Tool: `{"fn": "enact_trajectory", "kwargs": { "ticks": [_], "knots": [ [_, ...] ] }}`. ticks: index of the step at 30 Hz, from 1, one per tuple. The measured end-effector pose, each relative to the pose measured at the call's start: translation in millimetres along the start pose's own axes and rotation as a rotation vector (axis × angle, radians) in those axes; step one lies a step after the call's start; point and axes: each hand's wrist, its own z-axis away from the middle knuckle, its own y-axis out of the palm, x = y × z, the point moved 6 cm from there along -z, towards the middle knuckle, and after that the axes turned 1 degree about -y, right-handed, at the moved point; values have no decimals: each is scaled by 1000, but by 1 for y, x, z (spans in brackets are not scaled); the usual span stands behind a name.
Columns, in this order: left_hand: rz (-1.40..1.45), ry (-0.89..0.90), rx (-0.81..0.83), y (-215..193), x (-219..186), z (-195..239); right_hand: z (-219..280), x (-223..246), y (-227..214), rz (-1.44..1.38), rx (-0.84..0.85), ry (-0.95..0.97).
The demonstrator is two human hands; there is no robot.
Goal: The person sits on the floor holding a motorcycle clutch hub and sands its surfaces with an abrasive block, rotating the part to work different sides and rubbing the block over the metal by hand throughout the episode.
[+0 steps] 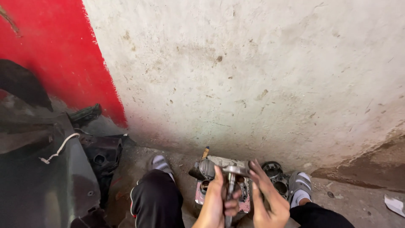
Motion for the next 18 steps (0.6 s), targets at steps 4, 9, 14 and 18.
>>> {"fn": "enact_trajectory", "kwargs": {
  "ticks": [4,9,14,18],
  "knots": [
    [29,-67,11,-22,19,-3,30,-36,2,-20,179,184],
    [-18,40,-58,-147,86,-110,152,-332,0,-244,634,94],
    [81,31,-3,-139,62,-93,149,-258,16,-250,394,2],
    [163,31,-32,-158,52,-120,132,-271,44,-231,354,260]
  ]
}}
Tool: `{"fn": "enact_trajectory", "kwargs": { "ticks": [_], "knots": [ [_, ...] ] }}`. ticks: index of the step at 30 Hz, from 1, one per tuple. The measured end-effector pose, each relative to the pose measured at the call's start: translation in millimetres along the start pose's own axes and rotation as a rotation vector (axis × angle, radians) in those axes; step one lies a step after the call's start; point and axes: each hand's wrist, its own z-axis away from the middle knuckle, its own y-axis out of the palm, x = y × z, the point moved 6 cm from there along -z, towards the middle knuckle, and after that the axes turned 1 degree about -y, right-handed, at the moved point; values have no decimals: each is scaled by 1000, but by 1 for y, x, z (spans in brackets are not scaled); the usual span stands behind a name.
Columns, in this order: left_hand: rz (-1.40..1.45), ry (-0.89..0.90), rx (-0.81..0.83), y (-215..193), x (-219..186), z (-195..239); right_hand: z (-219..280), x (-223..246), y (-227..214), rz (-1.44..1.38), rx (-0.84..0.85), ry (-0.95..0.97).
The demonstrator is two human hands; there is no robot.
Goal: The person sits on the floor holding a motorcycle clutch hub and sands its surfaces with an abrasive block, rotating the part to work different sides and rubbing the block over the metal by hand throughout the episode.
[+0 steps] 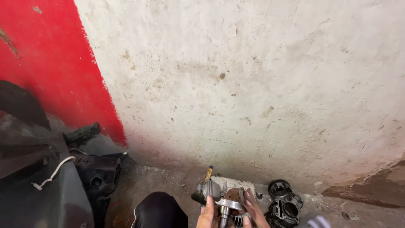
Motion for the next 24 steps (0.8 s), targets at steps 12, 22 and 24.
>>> {"fn": "enact_trajectory", "kwargs": {
  "ticks": [12,22,24],
  "knots": [
    [-135,7,-34,103,-67,43,-36,34,7,133,-7,-137],
    [-434,32,-118,195,-149,50,-155,242,1,445,-225,-51],
    [-410,30,-119,205,-158,36,-189,262,-1,448,-145,-105]
  ]
}}
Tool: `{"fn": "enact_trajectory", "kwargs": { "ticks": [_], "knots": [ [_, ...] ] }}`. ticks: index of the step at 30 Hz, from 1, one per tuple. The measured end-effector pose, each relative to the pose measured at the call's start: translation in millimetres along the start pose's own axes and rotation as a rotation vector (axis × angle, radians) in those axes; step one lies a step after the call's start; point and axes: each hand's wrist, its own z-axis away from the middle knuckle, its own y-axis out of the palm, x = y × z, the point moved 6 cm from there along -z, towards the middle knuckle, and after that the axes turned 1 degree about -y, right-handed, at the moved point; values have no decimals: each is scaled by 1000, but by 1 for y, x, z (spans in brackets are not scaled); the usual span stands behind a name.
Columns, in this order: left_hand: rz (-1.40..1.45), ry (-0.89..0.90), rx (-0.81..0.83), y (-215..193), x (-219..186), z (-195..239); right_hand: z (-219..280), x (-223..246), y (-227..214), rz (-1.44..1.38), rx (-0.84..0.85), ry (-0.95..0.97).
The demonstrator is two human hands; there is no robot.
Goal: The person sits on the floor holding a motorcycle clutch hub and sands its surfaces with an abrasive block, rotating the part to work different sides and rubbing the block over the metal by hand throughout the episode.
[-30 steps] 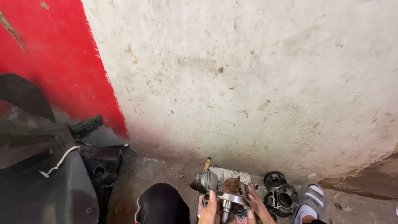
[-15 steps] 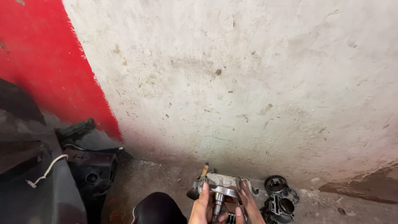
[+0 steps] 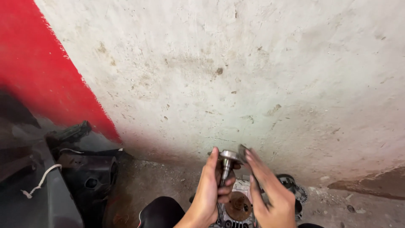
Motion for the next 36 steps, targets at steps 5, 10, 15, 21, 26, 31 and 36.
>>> {"fn": "enact_trajectory", "kwargs": {
  "ticks": [5,10,15,21,26,31,36],
  "knots": [
    [67,17,-44,1,-9,-35,-38,-24,27,-41,77,-89],
    [55,58,-89,-43,23,-81,-7,-89,66,-32,121,-143],
    [122,18,-135,-79,45,-123,-7,-116,95,-82,212,-131],
    [103,-33,-87,-86,57,-141,-7,-138,108,-8,204,-296],
    [85,-40,-44,-85,62,-148,-10,-149,112,1,133,-162],
    [114,-61,-34,-79,64,-150,-11,-141,112,-18,123,-242],
    [116,-58,-56,-82,66,-151,-7,-141,115,-69,120,-153]
  ]
}}
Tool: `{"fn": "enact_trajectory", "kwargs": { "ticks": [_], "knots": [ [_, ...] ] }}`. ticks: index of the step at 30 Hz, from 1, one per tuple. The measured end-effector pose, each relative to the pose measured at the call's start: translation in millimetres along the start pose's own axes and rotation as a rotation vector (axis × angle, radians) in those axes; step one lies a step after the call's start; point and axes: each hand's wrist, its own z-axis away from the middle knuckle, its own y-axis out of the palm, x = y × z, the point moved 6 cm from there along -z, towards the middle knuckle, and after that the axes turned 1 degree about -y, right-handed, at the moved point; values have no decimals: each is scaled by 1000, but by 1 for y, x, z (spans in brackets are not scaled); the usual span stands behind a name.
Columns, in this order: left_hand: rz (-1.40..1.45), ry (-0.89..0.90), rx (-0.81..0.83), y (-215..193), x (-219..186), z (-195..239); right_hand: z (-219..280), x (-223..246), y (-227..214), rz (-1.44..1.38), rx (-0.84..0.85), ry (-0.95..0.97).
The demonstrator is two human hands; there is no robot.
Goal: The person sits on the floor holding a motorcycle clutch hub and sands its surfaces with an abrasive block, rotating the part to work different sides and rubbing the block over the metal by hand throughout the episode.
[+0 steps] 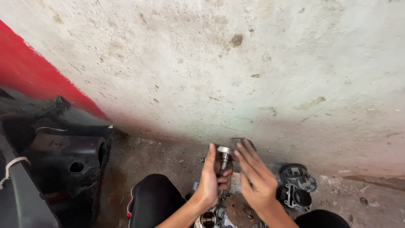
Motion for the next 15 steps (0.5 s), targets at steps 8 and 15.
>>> {"fn": "enact_trajectory", "kwargs": {
  "ticks": [8,15],
  "knots": [
    [-37,100,-55,-7,-3,-1,7,0,1,21,71,63],
    [37,3,-111,-6,12,11,19,27,1,19,45,125]
  ]
}}
